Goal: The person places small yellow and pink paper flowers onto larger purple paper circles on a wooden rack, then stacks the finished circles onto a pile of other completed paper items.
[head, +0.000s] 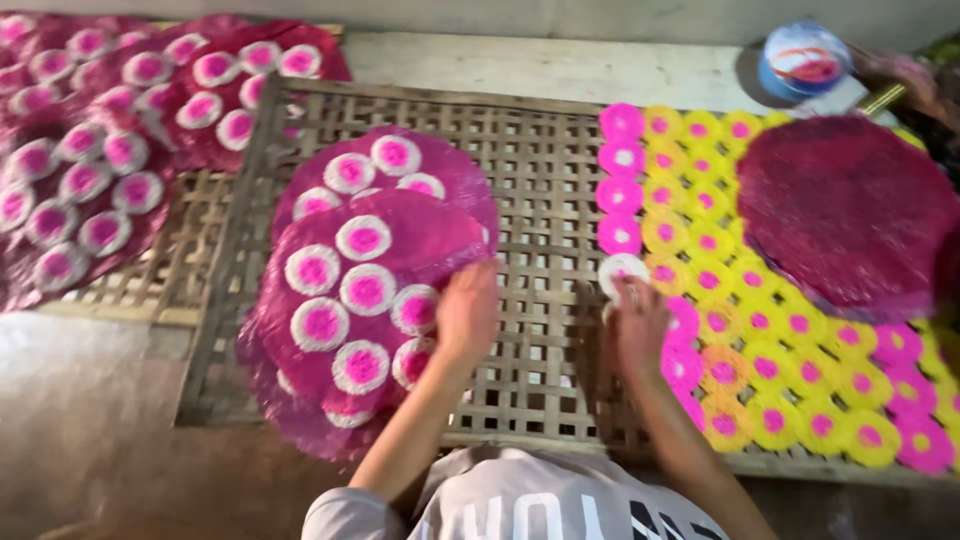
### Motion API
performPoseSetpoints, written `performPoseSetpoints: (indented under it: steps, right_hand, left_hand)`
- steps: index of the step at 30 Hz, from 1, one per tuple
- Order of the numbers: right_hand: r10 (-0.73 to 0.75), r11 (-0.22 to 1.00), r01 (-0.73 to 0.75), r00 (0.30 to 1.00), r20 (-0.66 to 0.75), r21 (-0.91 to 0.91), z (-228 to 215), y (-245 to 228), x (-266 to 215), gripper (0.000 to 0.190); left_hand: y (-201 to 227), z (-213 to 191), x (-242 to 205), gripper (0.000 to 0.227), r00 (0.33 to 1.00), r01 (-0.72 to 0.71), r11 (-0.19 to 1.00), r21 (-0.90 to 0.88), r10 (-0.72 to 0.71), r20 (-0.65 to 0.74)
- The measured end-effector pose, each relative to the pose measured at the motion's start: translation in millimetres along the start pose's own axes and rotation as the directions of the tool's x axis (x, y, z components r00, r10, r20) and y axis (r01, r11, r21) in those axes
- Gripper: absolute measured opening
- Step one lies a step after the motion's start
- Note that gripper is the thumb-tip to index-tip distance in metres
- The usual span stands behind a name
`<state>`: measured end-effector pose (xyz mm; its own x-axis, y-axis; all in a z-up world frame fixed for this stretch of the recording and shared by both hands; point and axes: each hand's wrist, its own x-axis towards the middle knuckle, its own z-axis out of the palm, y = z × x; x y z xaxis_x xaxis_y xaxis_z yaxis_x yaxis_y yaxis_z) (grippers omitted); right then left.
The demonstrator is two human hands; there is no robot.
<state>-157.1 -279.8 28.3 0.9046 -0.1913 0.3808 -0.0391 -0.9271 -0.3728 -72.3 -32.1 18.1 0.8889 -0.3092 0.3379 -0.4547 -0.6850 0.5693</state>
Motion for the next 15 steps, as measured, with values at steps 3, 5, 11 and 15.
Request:
performPoseSetpoints:
  steps: [3,5,11,15]
  right_hand:
    - [-0.273,0.934,0.229,0.953,0.131,0.275,27,-51,7,0.054]
    - [-0.447,0.868,0.386,0.881,0.153,0.311,57,-90,16,0.053]
    - [-0.438,0.898,0.382,0.815,0.379,0.218,114,-131,35,0.05]
    - [-0.467,0.873,0.367,0.82,0.333,0.32,121,-117,39,0.052]
  left_hand:
    - [-53,-43,-22,0.045,0.999,0.002,0.931,0.366,0.016,-0.044]
    - [-72,-61,-35,0.047,0.998,0.01,0.811,0.585,0.032,-0.063]
    - [-63,-72,-29,0.027,0.912,0.112,0.871,0.479,-0.282,0.298]
    - [-69,-76,-19,0.029,0.903,0.168,0.917,0.362,-0.291,0.317]
